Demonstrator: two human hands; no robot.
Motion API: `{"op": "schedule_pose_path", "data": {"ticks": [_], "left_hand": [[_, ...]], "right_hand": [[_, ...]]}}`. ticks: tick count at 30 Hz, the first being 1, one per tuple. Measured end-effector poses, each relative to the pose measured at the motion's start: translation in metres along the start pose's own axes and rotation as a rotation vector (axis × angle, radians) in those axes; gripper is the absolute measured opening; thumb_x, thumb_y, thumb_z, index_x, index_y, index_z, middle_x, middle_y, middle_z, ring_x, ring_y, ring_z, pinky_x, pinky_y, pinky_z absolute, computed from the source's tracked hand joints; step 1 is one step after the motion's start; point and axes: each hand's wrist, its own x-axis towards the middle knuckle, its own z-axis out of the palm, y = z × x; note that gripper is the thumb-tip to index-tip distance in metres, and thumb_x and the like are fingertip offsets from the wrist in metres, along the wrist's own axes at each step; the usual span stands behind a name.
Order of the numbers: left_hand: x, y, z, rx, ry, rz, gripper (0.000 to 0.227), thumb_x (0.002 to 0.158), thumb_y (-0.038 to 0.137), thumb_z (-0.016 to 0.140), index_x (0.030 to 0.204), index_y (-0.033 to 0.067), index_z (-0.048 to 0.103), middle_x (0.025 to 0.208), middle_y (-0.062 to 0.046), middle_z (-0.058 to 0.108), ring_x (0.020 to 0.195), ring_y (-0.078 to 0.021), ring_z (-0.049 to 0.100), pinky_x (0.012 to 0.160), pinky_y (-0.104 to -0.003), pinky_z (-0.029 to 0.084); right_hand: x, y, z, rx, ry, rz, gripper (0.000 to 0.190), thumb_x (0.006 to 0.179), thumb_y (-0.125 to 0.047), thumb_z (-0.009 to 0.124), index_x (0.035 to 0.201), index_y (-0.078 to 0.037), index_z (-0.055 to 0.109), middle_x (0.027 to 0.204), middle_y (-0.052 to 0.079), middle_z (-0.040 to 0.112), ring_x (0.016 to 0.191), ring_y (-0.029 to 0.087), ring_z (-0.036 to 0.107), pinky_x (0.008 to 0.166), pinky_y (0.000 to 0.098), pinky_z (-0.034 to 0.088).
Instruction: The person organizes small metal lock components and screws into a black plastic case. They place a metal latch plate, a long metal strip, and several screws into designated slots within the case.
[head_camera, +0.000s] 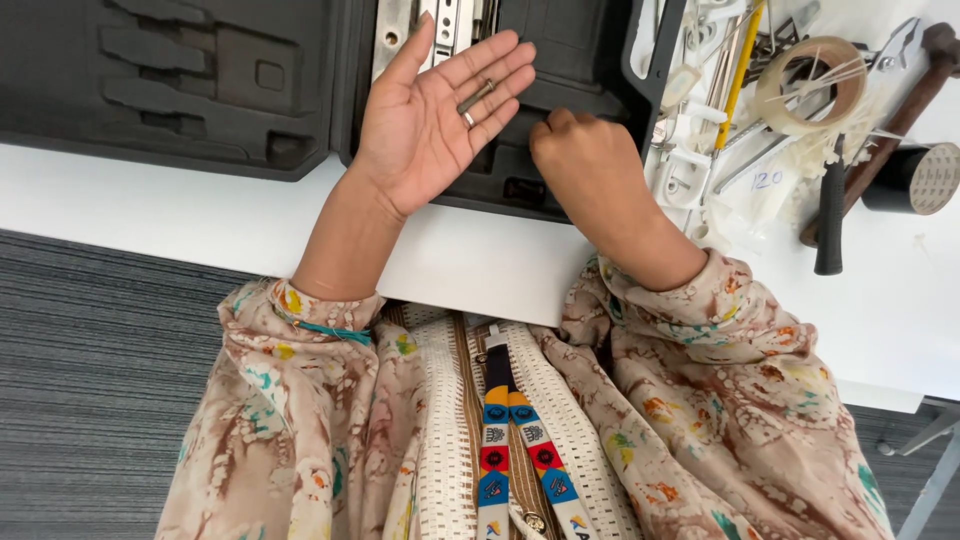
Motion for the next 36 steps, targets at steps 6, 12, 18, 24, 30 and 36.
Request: {"op": "schedule_pose_path", "data": {"ticks": [6, 12, 18, 24, 30, 36], "left_hand": [[0.001, -0.003, 0.002, 0.034, 0.009, -0.032, 0.081, 0.104, 0.058, 0.043, 0.157, -0.0039, 0.041, 0.161, -0.018, 0.046, 0.15, -0.0247, 0.046, 0.128, -0.038, 0.038], [0.002, -0.006, 0.0, 0.072, 0.028, -0.014, 0.08, 0.104, 0.056, 0.044, 0.156, -0.0042, 0.041, 0.16, -0.018, 0.046, 0.148, -0.0248, 0.048, 0.127, -0.038, 0.039], [0.004, -0.004, -0.002, 0.062, 0.047, -0.01, 0.081, 0.103, 0.055, 0.047, 0.155, -0.0068, 0.042, 0.16, -0.02, 0.046, 0.147, -0.0268, 0.048, 0.127, -0.039, 0.039], [0.005, -0.003, 0.008, 0.07, 0.067, -0.004, 0.081, 0.103, 0.055, 0.047, 0.155, -0.0071, 0.041, 0.16, -0.02, 0.045, 0.15, -0.0266, 0.045, 0.128, -0.039, 0.036], [0.008, -0.005, 0.02, 0.142, 0.03, -0.002, 0.079, 0.105, 0.054, 0.043, 0.157, -0.0061, 0.038, 0.162, -0.021, 0.044, 0.154, -0.0273, 0.041, 0.131, -0.039, 0.033], [0.008, -0.008, 0.031, 0.259, 0.147, 0.038, 0.072, 0.108, 0.051, 0.042, 0.152, -0.006, 0.049, 0.142, -0.021, 0.061, 0.121, -0.0227, 0.068, 0.102, -0.037, 0.055]], "right_hand": [[0.001, 0.019, -0.001, 0.152, 0.043, -0.001, 0.016, 0.078, 0.003, 0.069, 0.093, -0.001, 0.071, 0.079, 0.013, 0.07, 0.07, 0.031, 0.07, 0.057, 0.0387, 0.054], [0.025, 0.034, 0.012, 0.2, 0.049, 0.036, 0.011, 0.074, -0.003, 0.077, 0.076, -0.013, 0.079, 0.073, 0.012, 0.072, 0.068, 0.031, 0.071, 0.063, 0.0402, 0.057], [0.037, 0.046, 0.009, 0.099, 0.025, -0.045, 0.009, 0.071, -0.006, 0.082, 0.069, -0.013, 0.076, 0.07, 0.013, 0.071, 0.068, 0.032, 0.071, 0.063, 0.0398, 0.058], [0.011, 0.067, 0.005, 0.717, -0.067, -0.002, 0.014, 0.077, -0.004, 0.085, 0.09, -0.005, 0.079, 0.084, 0.011, 0.076, 0.075, 0.023, 0.076, 0.07, 0.0323, 0.06], [-0.011, 0.065, 0.005, 0.692, 0.097, 0.064, 0.011, 0.086, -0.002, 0.082, 0.097, -0.004, 0.08, 0.091, 0.012, 0.077, 0.077, 0.024, 0.075, 0.07, 0.0315, 0.059], [-0.019, 0.067, -0.001, 0.602, 0.069, 0.113, 0.017, 0.078, -0.007, 0.086, 0.093, -0.004, 0.079, 0.085, 0.012, 0.074, 0.071, 0.026, 0.072, 0.064, 0.0356, 0.056]]}}
